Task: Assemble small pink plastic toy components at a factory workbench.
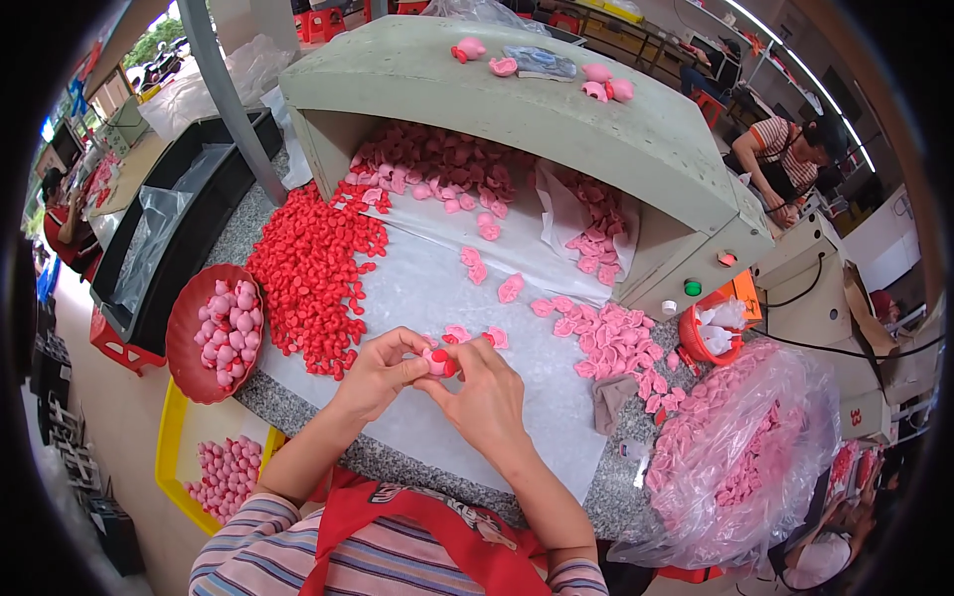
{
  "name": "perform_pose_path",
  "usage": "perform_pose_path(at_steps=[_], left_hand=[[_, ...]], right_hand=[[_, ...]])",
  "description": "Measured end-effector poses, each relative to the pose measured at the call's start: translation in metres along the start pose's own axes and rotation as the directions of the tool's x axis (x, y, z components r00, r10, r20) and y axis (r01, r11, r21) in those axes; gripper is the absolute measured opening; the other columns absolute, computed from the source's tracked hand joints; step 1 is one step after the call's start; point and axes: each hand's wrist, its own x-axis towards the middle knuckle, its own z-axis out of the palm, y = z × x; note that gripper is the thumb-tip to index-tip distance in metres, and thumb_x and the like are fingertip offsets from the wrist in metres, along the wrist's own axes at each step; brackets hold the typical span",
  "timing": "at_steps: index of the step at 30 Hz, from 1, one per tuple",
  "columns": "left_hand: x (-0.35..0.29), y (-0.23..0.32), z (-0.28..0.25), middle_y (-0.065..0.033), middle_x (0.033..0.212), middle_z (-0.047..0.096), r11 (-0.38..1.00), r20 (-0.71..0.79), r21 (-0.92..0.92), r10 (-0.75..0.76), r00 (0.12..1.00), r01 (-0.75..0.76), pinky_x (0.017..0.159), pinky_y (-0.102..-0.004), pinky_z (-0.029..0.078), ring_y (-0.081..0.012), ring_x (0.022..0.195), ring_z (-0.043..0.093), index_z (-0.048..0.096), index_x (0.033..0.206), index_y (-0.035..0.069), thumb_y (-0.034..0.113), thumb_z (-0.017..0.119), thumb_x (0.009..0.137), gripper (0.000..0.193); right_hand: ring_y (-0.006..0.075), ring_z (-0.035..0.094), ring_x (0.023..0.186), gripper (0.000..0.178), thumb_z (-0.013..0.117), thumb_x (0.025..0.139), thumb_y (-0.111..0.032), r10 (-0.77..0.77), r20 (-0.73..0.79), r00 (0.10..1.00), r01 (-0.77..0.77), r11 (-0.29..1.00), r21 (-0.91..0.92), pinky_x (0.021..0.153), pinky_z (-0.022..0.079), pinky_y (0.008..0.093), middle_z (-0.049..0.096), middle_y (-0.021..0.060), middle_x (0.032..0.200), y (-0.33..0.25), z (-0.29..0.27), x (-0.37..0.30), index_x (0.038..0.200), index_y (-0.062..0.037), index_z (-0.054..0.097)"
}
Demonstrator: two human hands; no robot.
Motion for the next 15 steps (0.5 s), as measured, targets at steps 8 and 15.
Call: perform_pose_path(at_steps=[8,15], left_hand=[[-0.005,0.009,0.002,-0.0083,0.087,0.059,0.996,-0.001,-0.026,-0.088,0.996,0.088,0.074,-0.0269,0.052,-0.0145,0.083,0.061,0.055,0.094,-0.001,0.001,0.060,0.081,0.015],[-0.012,0.014,0.006,-0.0072,0.086,0.059,0.996,-0.007,0.070,0.064,0.998,-0.063,0.068,-0.0276,0.054,-0.0148,0.078,0.062,0.055,0.086,-0.001,-0.006,0.063,0.076,0.014]], right_hand=[[0.0152,0.057,0.058,0.025,0.077,0.061,-0.015,0.007,0.070,0.998,-0.012,0.997,0.073,0.052,0.047,0.0278,0.055,0.0026,0.069,-0.004,-0.009,0.003,0.074,-0.0052,0.059],[0.0136,0.056,0.055,0.021,0.076,0.061,-0.010,-0.169,-0.045,0.985,0.174,0.967,0.189,0.049,0.047,0.0251,0.057,0.0027,0.067,0.002,0.004,0.003,0.070,-0.0038,0.059]])
